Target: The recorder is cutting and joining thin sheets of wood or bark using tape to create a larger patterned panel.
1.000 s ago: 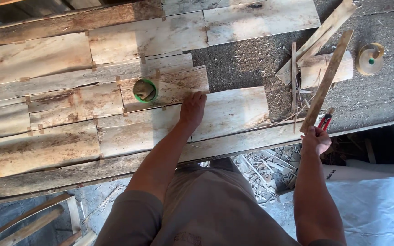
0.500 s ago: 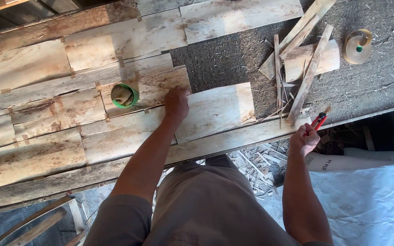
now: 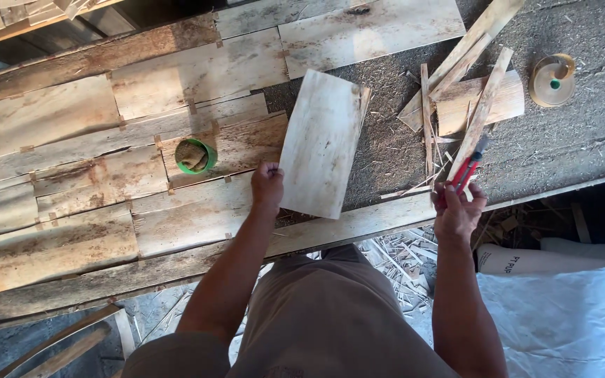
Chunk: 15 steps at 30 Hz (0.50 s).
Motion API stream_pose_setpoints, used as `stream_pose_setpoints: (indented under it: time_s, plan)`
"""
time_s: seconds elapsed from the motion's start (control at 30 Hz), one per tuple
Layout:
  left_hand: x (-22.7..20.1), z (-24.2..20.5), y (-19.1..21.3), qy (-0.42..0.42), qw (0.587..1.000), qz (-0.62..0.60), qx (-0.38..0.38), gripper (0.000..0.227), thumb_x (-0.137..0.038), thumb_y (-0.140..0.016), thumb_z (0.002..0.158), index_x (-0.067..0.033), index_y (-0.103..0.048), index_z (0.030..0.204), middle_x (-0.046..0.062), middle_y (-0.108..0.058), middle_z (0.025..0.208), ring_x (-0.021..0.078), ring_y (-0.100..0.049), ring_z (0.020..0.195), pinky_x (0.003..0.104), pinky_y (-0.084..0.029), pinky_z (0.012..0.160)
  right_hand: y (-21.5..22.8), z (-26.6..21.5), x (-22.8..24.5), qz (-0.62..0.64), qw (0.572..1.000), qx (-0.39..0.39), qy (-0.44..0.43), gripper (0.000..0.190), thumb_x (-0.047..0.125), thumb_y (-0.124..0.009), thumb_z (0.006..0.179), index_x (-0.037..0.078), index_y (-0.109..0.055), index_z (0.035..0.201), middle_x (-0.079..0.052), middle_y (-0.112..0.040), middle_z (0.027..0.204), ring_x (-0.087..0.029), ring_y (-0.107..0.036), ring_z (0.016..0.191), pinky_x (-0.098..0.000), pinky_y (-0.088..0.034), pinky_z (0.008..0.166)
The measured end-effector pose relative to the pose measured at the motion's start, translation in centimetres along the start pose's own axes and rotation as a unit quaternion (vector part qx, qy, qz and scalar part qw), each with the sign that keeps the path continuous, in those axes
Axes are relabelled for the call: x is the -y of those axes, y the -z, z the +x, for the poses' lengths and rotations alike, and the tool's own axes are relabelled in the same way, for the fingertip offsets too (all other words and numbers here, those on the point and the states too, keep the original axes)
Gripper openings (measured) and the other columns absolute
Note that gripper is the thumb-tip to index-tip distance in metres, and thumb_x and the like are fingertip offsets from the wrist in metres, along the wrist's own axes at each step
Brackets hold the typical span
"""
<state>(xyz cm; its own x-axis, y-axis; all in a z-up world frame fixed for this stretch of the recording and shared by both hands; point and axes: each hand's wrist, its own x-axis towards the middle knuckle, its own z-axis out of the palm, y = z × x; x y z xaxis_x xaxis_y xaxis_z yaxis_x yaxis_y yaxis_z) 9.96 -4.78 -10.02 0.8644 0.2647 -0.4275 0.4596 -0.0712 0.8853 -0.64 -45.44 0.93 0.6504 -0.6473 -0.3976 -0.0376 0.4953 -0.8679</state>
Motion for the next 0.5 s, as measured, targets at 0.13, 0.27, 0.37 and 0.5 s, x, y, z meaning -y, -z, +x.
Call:
stream_pose_setpoints:
  time_s: [0.13, 0.27, 0.37, 0.5]
  plan:
    - [4.8, -1.9, -2.9, 0.042, 0.995, -0.064, -0.057, 0.013, -0.004, -0.068, 0.094, -0.0031, -0.066, 0.108, 0.004, -0.069, 0.092, 0.0113, -0.062, 0.080, 0.027, -0.052, 0.073, -2.4, 0.3, -1.5, -0.064, 0.991, 0.113, -0.039, 0.050, -0.004, -0.058, 0.098, 0.012, -0.039, 0.142, -0.011, -0.064, 0.107, -0.020, -0.073, 0.086, -0.0333, -0.063, 0.073]
    - [7.4, -3.5, -4.9, 0.075, 0.988, -0.082, -0.103, 0.016, -0.005, -0.067, 0.096, -0.0027, -0.065, 0.111, 0.005, -0.068, 0.092, 0.0119, -0.060, 0.080, 0.028, -0.052, 0.072, -4.5, 0.9, -4.8, -0.186, 0.958, 0.214, -0.038, 0.039, -0.005, -0.053, 0.102, -0.001, -0.040, 0.139, -0.012, -0.061, 0.113, -0.020, -0.071, 0.085, -0.0319, -0.063, 0.071]
    - [8.7, -4.5, -5.8, 0.039, 0.990, -0.080, -0.111, 0.019, -0.004, -0.066, 0.094, -0.0008, -0.063, 0.112, 0.006, -0.070, 0.096, 0.0135, -0.065, 0.084, 0.029, -0.054, 0.076, -8.2, -0.3, -5.1, -0.304, 0.925, 0.227, -0.027, 0.042, -0.007, -0.048, 0.098, 0.001, -0.037, 0.138, -0.012, -0.064, 0.113, -0.020, -0.071, 0.080, -0.0310, -0.061, 0.066]
    - [-0.2, -9.2, -4.9, -0.010, 0.987, 0.092, -0.134, 0.032, -0.007, -0.073, 0.088, -0.0005, -0.061, 0.117, 0.013, -0.070, 0.110, 0.0245, -0.069, 0.099, 0.039, -0.057, 0.089, -12.8, -2.1, -4.3, -0.448, 0.848, 0.279, 0.048, 0.064, -0.004, -0.041, 0.096, 0.009, -0.025, 0.156, -0.021, -0.066, 0.106, -0.023, -0.070, 0.075, -0.0336, -0.062, 0.063]
